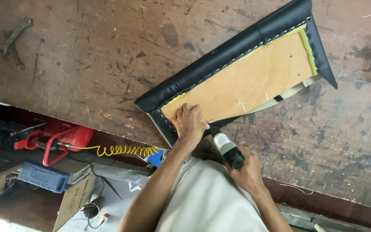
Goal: The person staples black upholstery fabric to a wooden seat frame using a pneumatic staple gun. They repeatedly pull the fabric taut, align edges, and drive staples along the perimeter, flipping the seat to work on different sides.
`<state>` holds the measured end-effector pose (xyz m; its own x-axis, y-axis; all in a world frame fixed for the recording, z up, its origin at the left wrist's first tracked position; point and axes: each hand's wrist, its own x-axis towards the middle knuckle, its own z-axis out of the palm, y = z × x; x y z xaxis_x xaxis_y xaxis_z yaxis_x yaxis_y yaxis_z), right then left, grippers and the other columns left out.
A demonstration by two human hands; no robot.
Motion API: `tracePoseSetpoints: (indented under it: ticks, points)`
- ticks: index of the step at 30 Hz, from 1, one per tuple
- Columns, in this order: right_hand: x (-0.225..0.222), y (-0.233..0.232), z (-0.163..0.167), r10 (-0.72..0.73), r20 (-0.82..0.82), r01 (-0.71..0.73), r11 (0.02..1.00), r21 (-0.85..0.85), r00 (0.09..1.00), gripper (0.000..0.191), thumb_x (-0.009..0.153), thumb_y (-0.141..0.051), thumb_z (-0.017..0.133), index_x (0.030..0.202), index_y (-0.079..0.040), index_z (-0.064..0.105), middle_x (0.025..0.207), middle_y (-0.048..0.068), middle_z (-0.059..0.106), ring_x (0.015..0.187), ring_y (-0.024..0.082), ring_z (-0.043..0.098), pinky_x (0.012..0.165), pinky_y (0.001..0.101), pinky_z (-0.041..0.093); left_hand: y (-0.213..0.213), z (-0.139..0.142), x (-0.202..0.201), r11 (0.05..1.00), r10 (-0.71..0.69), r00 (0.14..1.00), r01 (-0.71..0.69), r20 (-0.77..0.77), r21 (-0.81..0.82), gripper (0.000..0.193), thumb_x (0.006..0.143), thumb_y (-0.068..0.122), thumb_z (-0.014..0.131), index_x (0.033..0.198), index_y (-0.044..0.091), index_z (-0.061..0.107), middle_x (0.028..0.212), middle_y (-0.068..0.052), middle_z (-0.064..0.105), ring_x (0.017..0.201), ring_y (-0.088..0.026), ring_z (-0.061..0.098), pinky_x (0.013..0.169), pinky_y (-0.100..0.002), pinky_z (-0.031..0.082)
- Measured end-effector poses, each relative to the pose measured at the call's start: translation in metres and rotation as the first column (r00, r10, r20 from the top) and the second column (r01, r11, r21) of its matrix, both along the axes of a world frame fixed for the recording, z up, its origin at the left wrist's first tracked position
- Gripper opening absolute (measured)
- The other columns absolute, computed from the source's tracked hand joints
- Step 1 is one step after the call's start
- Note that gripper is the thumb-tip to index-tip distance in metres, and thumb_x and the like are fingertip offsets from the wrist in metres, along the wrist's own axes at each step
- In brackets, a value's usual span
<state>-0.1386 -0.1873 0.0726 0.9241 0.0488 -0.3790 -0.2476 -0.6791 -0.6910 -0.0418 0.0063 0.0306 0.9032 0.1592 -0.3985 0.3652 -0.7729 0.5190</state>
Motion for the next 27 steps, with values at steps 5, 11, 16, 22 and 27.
tracePoseSetpoints:
  ticks: [5,11,16,22,27]
  points:
    - [0.002,0.009,0.002,-0.013,0.041,0.015,0.999,-0.034,0.999,0.038,0.067,-0.001,0.078,0.104,0.002,0.071,0.090,0.025,0.075,0.081,0.039,0.074,0.071,0.0444,0.056,0.003,-0.003,-0.001,0.999,-0.049,0.998,0.050,0.034,-0.021,0.035,0.064,0.018,0.092,0.087,0.011,0.067,0.111,-0.009,0.059,0.119,-0.035,0.052,0.096,-0.059,0.037]
    - [0.004,0.013,0.003,-0.026,0.052,0.027,1.000,-0.007,0.998,0.057,0.067,-0.001,0.078,0.123,-0.002,0.070,0.100,0.026,0.074,0.088,0.037,0.076,0.077,0.0423,0.058,0.003,-0.005,-0.007,0.995,-0.081,0.995,0.084,0.060,-0.048,0.032,0.066,0.017,0.090,0.086,0.010,0.066,0.111,-0.010,0.057,0.119,-0.037,0.050,0.096,-0.060,0.035]
    - [0.004,0.013,0.000,-0.016,0.057,0.017,1.000,-0.009,0.998,0.062,0.069,0.001,0.073,0.130,-0.006,0.069,0.108,0.027,0.074,0.093,0.034,0.078,0.080,0.0404,0.058,0.003,-0.009,-0.009,0.992,-0.128,0.986,0.129,0.103,-0.002,0.021,0.072,0.015,0.087,0.085,0.011,0.071,0.112,-0.012,0.057,0.116,-0.038,0.051,0.096,-0.059,0.036]
    - [0.008,0.015,-0.002,-0.047,-0.040,0.044,0.998,-0.052,0.998,0.061,0.070,0.001,0.071,0.130,-0.008,0.069,0.101,0.026,0.075,0.085,0.032,0.078,0.077,0.0399,0.059,0.012,-0.010,-0.020,0.969,-0.222,0.966,0.234,0.133,-0.077,0.016,0.072,0.018,0.086,0.078,0.010,0.073,0.113,-0.010,0.054,0.117,-0.034,0.047,0.089,-0.056,0.034]
    - [0.007,0.017,-0.005,-0.065,-0.025,0.063,0.996,-0.064,0.998,0.060,0.068,0.002,0.074,0.126,-0.006,0.070,0.101,0.027,0.075,0.084,0.032,0.077,0.077,0.0409,0.058,0.016,-0.016,-0.027,0.946,-0.305,0.929,0.321,0.209,-0.042,0.015,0.073,0.018,0.083,0.081,0.010,0.075,0.114,-0.011,0.054,0.115,-0.034,0.043,0.087,-0.056,0.032]
